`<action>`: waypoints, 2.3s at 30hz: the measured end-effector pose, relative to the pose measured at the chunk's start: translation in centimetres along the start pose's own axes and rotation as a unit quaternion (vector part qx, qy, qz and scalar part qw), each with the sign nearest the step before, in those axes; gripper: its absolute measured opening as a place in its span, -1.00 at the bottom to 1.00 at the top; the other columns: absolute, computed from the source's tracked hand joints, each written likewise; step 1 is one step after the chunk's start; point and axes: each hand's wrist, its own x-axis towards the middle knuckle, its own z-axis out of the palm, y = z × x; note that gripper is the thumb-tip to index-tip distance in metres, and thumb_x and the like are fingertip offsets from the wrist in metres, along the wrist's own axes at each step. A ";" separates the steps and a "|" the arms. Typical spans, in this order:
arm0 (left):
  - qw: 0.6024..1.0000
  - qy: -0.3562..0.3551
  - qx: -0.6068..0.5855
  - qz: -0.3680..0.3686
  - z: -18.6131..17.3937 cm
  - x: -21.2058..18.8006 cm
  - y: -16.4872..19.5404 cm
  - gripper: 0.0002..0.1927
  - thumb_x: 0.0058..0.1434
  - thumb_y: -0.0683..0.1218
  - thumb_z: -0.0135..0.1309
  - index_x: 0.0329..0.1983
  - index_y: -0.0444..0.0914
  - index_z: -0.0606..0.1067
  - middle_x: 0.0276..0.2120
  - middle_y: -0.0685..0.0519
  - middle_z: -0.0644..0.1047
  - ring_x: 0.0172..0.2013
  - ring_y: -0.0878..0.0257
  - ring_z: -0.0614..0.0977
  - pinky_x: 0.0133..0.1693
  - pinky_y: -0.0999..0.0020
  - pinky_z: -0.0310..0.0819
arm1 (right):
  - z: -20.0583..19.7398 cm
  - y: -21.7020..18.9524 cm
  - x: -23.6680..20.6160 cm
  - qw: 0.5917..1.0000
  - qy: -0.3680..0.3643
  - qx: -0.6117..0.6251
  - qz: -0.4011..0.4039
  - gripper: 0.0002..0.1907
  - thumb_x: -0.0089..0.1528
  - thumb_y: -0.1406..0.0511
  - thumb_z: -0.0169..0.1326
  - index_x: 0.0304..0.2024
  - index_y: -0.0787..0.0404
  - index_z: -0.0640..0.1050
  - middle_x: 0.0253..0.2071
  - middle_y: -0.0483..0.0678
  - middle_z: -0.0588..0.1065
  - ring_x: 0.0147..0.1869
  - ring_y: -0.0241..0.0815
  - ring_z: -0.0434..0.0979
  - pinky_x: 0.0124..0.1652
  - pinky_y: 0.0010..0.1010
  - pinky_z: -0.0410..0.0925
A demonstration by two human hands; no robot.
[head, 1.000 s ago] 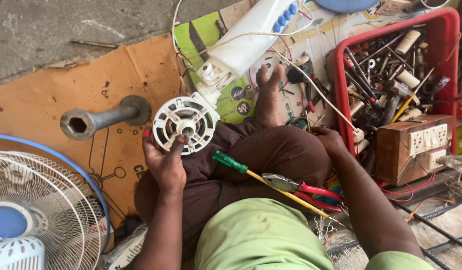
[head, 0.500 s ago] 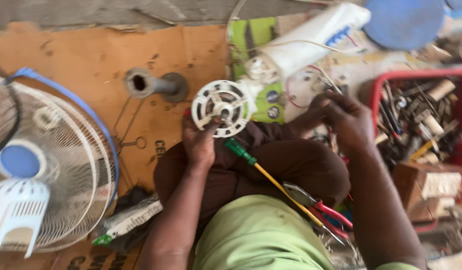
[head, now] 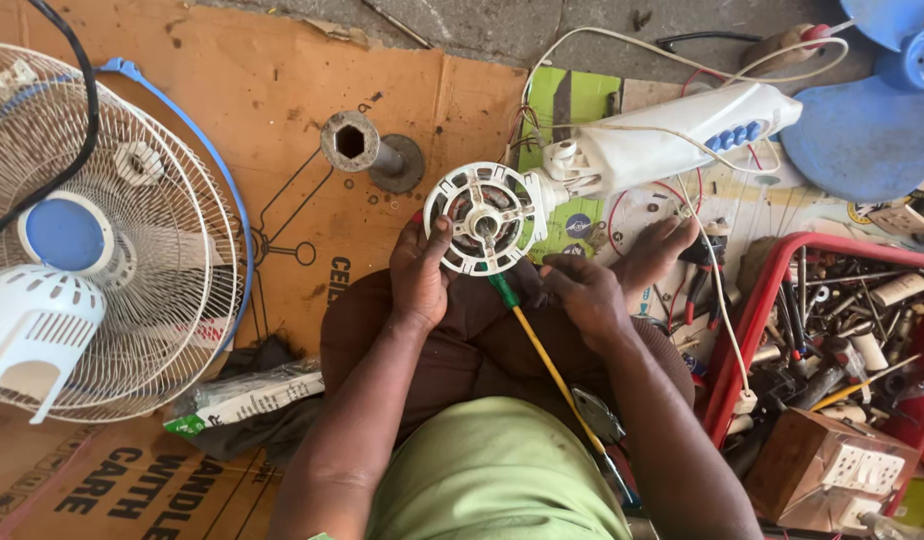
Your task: The person sits on the floor and uses a screwdriver to tighten screws on a white plastic fan component. They repeatedly adjust the part and use the tool to secure it while surrounded by other fan parts and tools.
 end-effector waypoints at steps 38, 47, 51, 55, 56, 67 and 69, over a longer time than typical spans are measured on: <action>0.983 0.127 -0.122 0.048 6.9 4.8 -0.5 -0.74 0.31 -0.05 0.13 -0.01 -0.27 0.56 -0.17 -0.04 0.67 -0.21 0.11 0.70 -0.11 0.09 0.65 | -4.8 0.3 8.2 0.927 -0.104 0.337 0.125 -0.63 0.29 0.32 0.03 0.17 0.14 0.44 -0.02 0.03 0.56 -0.05 -0.09 0.53 -0.07 -0.25 0.43; 0.984 0.144 -0.099 0.007 7.2 3.6 0.2 -0.71 0.27 -0.03 0.18 -0.03 -0.28 0.57 -0.17 -0.03 0.67 -0.22 0.11 0.71 -0.12 0.05 0.67 | -4.3 -0.8 8.1 0.926 -0.122 0.342 0.102 -0.68 0.28 0.29 0.11 0.09 0.02 0.44 -0.06 -0.01 0.51 -0.10 -0.11 0.52 -0.13 -0.20 0.45; 0.989 0.104 -0.089 0.054 6.5 3.7 0.1 -0.75 0.27 -0.05 0.15 -0.07 -0.28 0.59 -0.21 -0.04 0.69 -0.26 0.14 0.71 -0.15 0.15 0.65 | -2.9 -1.9 8.9 0.918 -0.138 0.355 0.113 -0.69 0.27 0.19 0.06 0.07 -0.11 0.45 -0.02 -0.06 0.53 -0.08 -0.08 0.52 -0.15 -0.08 0.42; 0.986 0.115 -0.083 0.086 5.6 3.9 -0.1 -0.75 0.27 -0.07 0.17 -0.07 -0.32 0.59 -0.19 -0.05 0.68 -0.25 0.17 0.71 -0.18 0.24 0.65 | -2.2 -1.4 9.5 0.926 -0.105 0.354 0.073 -0.63 0.32 0.13 0.00 0.17 0.00 0.47 0.07 -0.04 0.53 0.01 -0.07 0.54 -0.10 -0.07 0.42; 0.985 0.138 -0.073 0.069 5.3 4.1 -0.1 -0.73 0.26 -0.07 0.18 -0.05 -0.31 0.57 -0.18 -0.04 0.67 -0.24 0.18 0.70 -0.18 0.24 0.64 | -2.1 -1.2 9.6 0.931 -0.090 0.347 0.068 -0.60 0.33 0.14 -0.03 0.21 0.01 0.47 0.10 -0.05 0.53 0.05 -0.08 0.54 -0.07 -0.07 0.43; 0.979 0.168 -0.078 0.087 2.3 5.1 -1.0 -0.58 0.13 -0.18 0.26 0.05 -0.24 0.44 -0.14 -0.01 0.65 -0.13 0.19 0.68 -0.09 0.29 0.56 | 3.9 -2.9 9.4 0.993 0.012 0.085 0.082 -0.62 0.32 0.15 0.02 0.17 0.08 0.49 0.06 -0.03 0.54 0.02 -0.10 0.54 -0.05 -0.13 0.41; 0.987 0.108 -0.088 0.080 1.4 5.2 -0.8 -0.59 0.10 -0.21 0.26 0.02 -0.31 0.45 -0.18 -0.04 0.64 -0.18 0.15 0.68 -0.13 0.25 0.60 | 5.8 -2.9 8.6 0.996 0.023 0.041 0.077 -0.62 0.31 0.16 0.04 0.16 0.09 0.50 0.05 -0.03 0.55 0.02 -0.10 0.54 -0.05 -0.14 0.41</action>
